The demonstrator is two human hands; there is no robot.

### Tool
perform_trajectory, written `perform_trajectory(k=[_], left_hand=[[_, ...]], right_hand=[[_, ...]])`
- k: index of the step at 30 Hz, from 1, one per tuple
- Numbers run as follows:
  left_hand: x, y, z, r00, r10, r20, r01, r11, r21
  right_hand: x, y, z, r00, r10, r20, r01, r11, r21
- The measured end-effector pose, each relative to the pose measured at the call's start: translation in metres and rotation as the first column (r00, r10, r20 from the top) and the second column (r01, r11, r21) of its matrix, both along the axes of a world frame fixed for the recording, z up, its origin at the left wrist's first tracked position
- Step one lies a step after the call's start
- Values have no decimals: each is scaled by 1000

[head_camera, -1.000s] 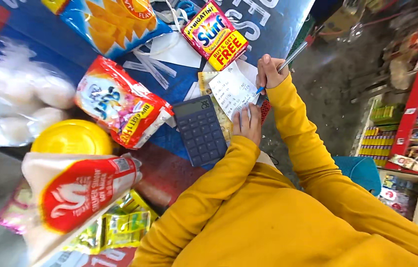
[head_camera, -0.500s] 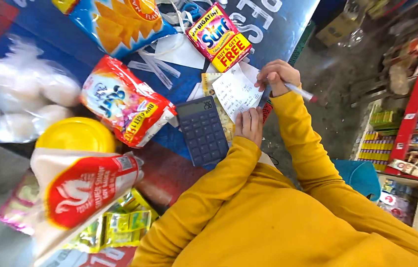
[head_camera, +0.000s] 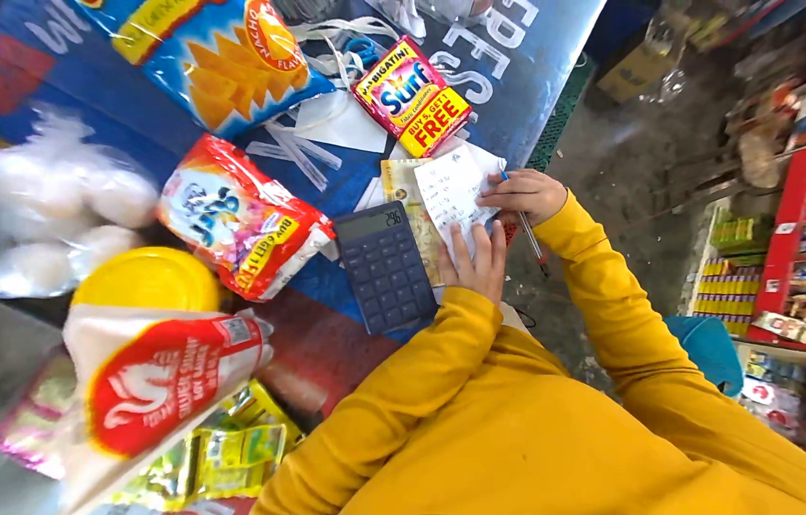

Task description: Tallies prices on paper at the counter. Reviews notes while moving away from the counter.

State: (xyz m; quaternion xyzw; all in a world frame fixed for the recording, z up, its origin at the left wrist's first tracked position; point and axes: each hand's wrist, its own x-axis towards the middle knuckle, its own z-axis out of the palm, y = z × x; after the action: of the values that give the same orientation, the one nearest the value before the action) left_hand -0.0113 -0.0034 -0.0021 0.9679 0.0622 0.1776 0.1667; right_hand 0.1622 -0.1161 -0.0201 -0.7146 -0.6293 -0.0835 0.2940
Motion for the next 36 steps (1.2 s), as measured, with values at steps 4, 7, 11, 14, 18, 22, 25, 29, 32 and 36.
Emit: perform_trajectory(k=[4,7,11,14,18,22,25,29,32,36], left_hand=[[3,-10,-7,847,-151,509,250,959,-132],[0,-10,3,667,-300,682,432,902,-25],[1,-16,-6,584,-307,751,438,898,26],[1,-17,-8,576,-283,767,408,912,30],[2,-21,-9,578,-181,795,387,919,-72],[-7,-13,-7,881,-122,456,206,969,-138],[-4,6,12,943,-171,-285,96,961,-259],[7,11,33,736,-199,-646,114,978,-172],[7,9,40,712,-175,-680,126,985,-122],[7,9,40,749,-154,-645,114,988,-103]], right_hand=[[-24,-11,-7,960,-183,-209,237,933,272],[-57,10,-1,532,-121,-838,706,611,359],[-76,29,23,174,117,-978,870,448,208],[-80,35,28,215,76,-974,871,436,226],[-60,9,-4,898,-373,-235,440,746,499],[-44,2,-18,944,-325,62,272,869,414],[-41,5,-24,930,-367,27,334,874,353],[-32,1,-21,953,-302,-31,299,912,282],[-29,-5,-8,943,-284,-173,317,925,211],[-20,-1,7,756,-198,-624,430,869,246]])
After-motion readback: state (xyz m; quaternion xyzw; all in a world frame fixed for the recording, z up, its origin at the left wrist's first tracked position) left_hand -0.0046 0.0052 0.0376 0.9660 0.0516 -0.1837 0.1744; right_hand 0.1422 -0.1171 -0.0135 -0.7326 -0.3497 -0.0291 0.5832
